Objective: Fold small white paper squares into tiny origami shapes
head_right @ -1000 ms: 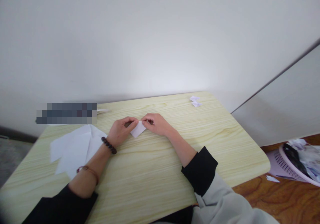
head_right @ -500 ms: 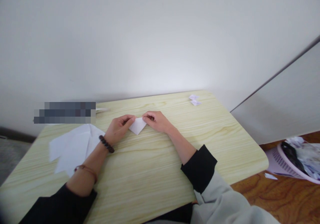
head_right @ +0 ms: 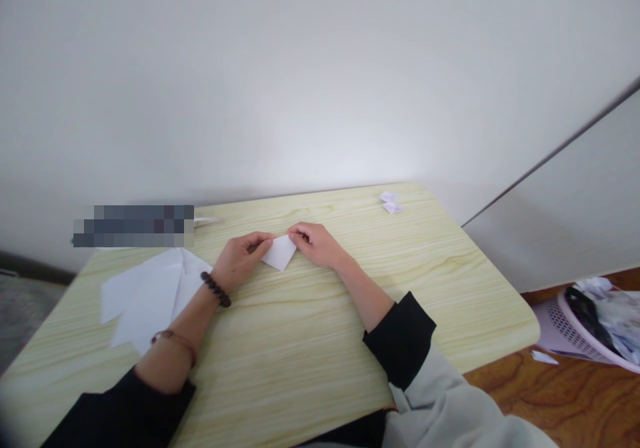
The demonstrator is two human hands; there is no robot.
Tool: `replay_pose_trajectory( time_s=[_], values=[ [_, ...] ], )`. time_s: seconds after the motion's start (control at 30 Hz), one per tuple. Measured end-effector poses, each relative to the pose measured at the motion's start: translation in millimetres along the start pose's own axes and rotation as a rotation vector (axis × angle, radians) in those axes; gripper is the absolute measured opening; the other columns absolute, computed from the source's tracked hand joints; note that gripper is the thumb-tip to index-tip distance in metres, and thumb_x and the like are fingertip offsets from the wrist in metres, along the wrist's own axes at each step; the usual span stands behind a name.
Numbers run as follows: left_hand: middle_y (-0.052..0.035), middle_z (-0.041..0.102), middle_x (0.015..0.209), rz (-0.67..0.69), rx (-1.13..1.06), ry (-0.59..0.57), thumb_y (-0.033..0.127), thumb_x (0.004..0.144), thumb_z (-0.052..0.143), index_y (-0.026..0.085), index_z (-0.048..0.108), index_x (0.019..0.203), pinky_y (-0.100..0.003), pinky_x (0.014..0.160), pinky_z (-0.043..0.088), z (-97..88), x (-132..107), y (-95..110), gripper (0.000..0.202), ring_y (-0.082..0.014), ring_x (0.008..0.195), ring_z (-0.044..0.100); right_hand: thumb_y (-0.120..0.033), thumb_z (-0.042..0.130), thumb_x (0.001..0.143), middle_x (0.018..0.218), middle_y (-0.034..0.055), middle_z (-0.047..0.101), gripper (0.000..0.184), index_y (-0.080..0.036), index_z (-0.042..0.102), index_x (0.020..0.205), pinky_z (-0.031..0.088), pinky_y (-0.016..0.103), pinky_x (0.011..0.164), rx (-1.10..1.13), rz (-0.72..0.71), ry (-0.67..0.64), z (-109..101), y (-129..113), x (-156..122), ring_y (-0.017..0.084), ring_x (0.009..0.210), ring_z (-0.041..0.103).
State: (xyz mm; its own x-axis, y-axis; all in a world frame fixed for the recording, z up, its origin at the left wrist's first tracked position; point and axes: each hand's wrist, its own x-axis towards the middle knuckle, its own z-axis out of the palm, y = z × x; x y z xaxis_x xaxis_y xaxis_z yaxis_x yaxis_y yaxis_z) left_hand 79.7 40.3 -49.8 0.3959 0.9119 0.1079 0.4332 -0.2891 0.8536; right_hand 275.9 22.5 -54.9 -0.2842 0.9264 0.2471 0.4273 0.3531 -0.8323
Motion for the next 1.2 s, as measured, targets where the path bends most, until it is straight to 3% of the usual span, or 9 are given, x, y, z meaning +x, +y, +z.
replay_pose_trajectory(
  time_s=[0.4,0.73,0.8,0.93,1.1,1.2],
  values=[
    [-0.0055,0.073,0.084,-0.031,-0.104,-0.052,0.045,0.074,0.059,0.015,0.069,0.081,-0.028,0.074,0.049,0.8,-1.1,5.9,0.033,-0.0196,0.079,0.065,-0.034,0.057,0.083,0.067,-0.0041,0.052,0.020,-0.019,0.054,0.096,0.037,0.022,0.055,0.125,0.013,0.123,5.2,7.2,-0.3,0.009,0.056,0.048],
    [0.0000,0.068,0.063,-0.149,-0.199,0.187,0.045,0.072,0.060,0.016,0.057,0.089,-0.021,0.050,0.038,-0.3,1.3,4.1,0.034,-0.0114,0.052,0.054,-0.029,0.060,0.080,0.086,0.0003,0.063,0.043,-0.022,0.046,0.120,0.039,0.021,0.054,0.184,-0.056,0.102,4.0,3.8,-2.7,0.008,0.058,0.051],
    [-0.0002,0.068,0.062,-0.174,-0.238,0.215,0.048,0.071,0.061,0.016,0.055,0.094,-0.020,0.048,0.035,-1.4,1.6,4.3,0.040,-0.0105,0.048,0.051,-0.023,0.060,0.078,0.093,0.0017,0.064,0.041,-0.022,0.050,0.118,0.040,0.021,0.055,0.135,-0.087,0.071,3.1,1.5,-3.7,0.008,0.060,0.052],
    [-0.0031,0.070,0.067,-0.168,-0.330,0.233,0.049,0.071,0.062,0.014,0.052,0.105,-0.022,0.053,0.040,-1.9,2.1,3.6,0.050,-0.0139,0.058,0.060,-0.015,0.057,0.077,0.093,0.0015,0.064,0.030,-0.021,0.061,0.106,0.042,0.022,0.060,0.008,-0.126,0.076,2.1,-1.8,-4.0,0.008,0.061,0.052],
    [-0.0026,0.072,0.067,-0.173,-0.288,0.146,0.050,0.071,0.063,0.013,0.053,0.116,-0.021,0.047,0.037,-3.0,0.0,5.5,0.059,-0.0119,0.048,0.055,-0.027,0.061,0.081,0.096,0.0044,0.064,0.016,-0.021,0.067,0.094,0.044,0.024,0.060,-0.002,-0.154,0.100,2.3,1.7,-1.7,0.010,0.066,0.054],
    [-0.0045,0.073,0.072,-0.170,-0.275,0.073,0.051,0.070,0.065,0.012,0.058,0.114,-0.024,0.053,0.043,-4.7,-1.0,6.0,0.059,-0.0155,0.057,0.061,-0.031,0.060,0.083,0.103,0.0067,0.061,0.015,-0.022,0.069,0.089,0.046,0.025,0.062,-0.011,-0.182,0.139,1.3,3.0,-0.9,0.011,0.067,0.054]
  ],
)
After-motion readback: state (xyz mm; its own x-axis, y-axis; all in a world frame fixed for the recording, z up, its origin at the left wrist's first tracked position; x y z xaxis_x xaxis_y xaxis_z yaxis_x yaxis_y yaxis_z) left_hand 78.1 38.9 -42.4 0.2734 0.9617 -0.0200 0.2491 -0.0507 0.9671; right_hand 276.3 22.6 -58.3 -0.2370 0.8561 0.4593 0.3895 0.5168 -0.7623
